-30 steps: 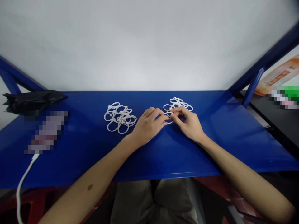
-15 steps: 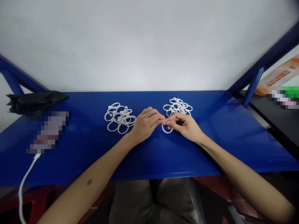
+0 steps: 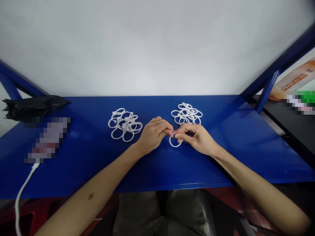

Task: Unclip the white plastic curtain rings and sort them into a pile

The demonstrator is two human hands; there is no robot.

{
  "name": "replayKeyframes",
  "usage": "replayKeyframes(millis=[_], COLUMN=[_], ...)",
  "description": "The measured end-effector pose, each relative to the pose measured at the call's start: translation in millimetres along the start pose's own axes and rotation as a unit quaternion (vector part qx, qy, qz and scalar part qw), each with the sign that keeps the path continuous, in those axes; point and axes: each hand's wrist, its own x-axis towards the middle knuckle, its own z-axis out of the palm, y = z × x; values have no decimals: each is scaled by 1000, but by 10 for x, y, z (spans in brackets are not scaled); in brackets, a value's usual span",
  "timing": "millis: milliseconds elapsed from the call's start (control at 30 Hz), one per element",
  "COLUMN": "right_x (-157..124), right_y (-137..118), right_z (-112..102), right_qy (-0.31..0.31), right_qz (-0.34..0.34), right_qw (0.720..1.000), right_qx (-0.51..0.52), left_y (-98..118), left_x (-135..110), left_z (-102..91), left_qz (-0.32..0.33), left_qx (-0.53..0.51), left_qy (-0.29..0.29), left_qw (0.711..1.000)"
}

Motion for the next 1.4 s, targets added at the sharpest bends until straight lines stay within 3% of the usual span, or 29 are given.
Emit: replayKeyframes(millis=[233, 367, 567, 700, 833, 1000, 1133, 1233, 1400], right_x=[20, 31, 43, 73, 119, 183, 243, 274, 277], right_y=[-6, -6, 59, 151, 266, 399, 466, 505, 525], right_z=[-11, -14, -52, -115, -251, -364, -358, -345, -340], right_qy=[6, 51, 21, 64, 168, 202, 194, 178, 161], right_qz=[-32, -116, -175, -164, -121, -97, -85, -87, -96], right_qw=[994, 967, 936, 927, 907, 895, 892, 891, 893], right_qx=[-100, -222, -304, -332, -367, -386, -399, -408, -408], left_y=[-53, -112, -94, -148, -370, -576, -520, -416, -272], left_x=[25, 68, 115, 110, -5, -159, -132, -47, 71], left_z=[3, -50, -110, -194, -380, -499, -484, -461, -346], left_qz=[-21, -94, -124, -155, -185, -220, -201, -172, -74], left_qx=[10, 2, -3, 143, 341, 357, 418, 449, 359], left_qy=[-44, -29, -38, -27, 38, 20, -4, 29, 86], left_qw=[999, 995, 991, 977, 921, 908, 886, 876, 926])
